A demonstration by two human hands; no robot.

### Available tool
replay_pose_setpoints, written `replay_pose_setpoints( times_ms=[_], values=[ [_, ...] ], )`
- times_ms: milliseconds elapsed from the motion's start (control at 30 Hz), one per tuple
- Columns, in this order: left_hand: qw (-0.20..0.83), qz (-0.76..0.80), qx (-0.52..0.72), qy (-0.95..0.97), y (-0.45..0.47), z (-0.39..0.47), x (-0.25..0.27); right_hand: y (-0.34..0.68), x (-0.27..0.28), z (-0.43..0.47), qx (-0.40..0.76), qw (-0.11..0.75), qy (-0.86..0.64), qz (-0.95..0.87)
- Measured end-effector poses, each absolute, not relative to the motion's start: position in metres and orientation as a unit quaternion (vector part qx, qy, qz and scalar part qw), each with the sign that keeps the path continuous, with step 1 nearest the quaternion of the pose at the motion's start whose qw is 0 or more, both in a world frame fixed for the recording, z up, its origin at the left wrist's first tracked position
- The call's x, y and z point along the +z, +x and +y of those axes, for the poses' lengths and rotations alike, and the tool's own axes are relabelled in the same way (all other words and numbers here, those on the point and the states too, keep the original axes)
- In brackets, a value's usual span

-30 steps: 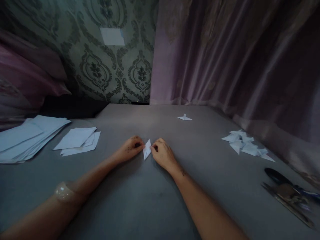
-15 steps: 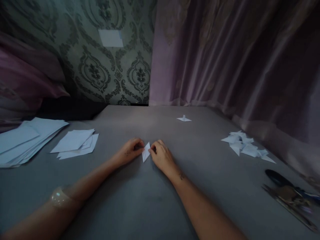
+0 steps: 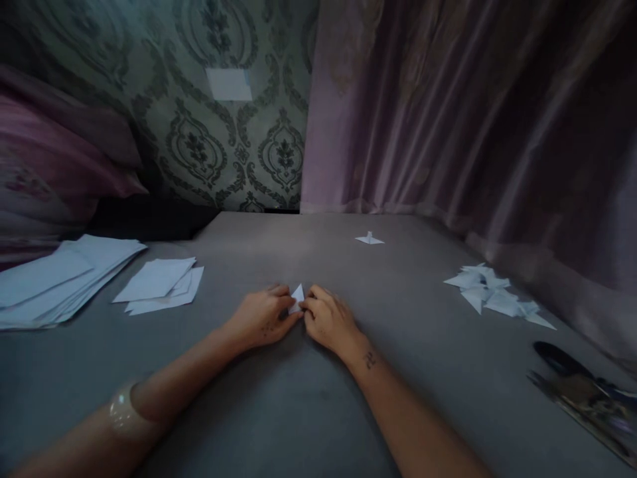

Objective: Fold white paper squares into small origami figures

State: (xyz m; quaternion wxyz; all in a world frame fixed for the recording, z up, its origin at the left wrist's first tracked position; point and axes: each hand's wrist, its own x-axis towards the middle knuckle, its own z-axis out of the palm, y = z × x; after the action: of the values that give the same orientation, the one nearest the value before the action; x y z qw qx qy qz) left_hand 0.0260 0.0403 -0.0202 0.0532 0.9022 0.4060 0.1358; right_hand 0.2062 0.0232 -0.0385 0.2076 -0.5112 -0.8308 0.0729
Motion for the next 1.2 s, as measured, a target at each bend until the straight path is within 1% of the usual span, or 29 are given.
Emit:
replay_pose_setpoints(
  times_ms=[133,233,333,533,667,800,867,900,967,1033,1067,1133,1200],
  values=[
    [0.030,0.419,0.122,0.899,0.031,0.036,-0.018,0.206,-0.041,0.023,0.059,0.210,-0.536,-0.815],
    [0.025,0.424,0.122,0.897,0.032,0.035,-0.020,0.204,-0.044,0.023,0.024,0.218,-0.560,-0.799],
    [0.013,0.425,0.135,0.895,0.032,0.036,-0.023,0.202,-0.047,0.026,0.007,0.235,-0.554,-0.799],
    [-0.007,0.437,0.136,0.889,0.032,0.036,-0.024,0.202,-0.054,0.033,0.083,0.283,-0.550,-0.781],
    [-0.010,0.433,0.132,0.891,0.031,0.035,-0.023,0.202,-0.059,0.038,0.129,0.322,-0.543,-0.764],
    [0.000,0.424,0.156,0.892,0.027,0.041,-0.028,0.197,-0.058,0.039,0.156,0.355,-0.524,-0.758],
    [0.048,0.437,0.193,0.877,0.025,0.045,-0.030,0.193,-0.056,0.037,0.163,0.380,-0.505,-0.758],
    [0.094,0.450,0.226,0.859,0.025,0.047,-0.031,0.191,-0.054,0.036,0.169,0.396,-0.495,-0.755],
    [0.243,0.500,0.334,0.761,0.025,0.050,-0.031,0.188,-0.051,0.035,0.169,0.445,-0.503,-0.722],
    [0.425,0.469,0.445,0.634,0.027,0.053,-0.030,0.188,-0.048,0.035,0.192,0.493,-0.534,-0.660],
    [0.504,0.445,0.473,0.570,0.028,0.054,-0.029,0.188,-0.047,0.036,0.218,0.511,-0.546,-0.627],
    [0.598,0.428,0.481,0.477,0.031,0.055,-0.029,0.190,-0.045,0.037,0.271,0.533,-0.549,-0.584],
    [0.649,0.411,0.470,0.435,0.033,0.054,-0.029,0.190,-0.044,0.036,0.306,0.545,-0.541,-0.563]
  ],
)
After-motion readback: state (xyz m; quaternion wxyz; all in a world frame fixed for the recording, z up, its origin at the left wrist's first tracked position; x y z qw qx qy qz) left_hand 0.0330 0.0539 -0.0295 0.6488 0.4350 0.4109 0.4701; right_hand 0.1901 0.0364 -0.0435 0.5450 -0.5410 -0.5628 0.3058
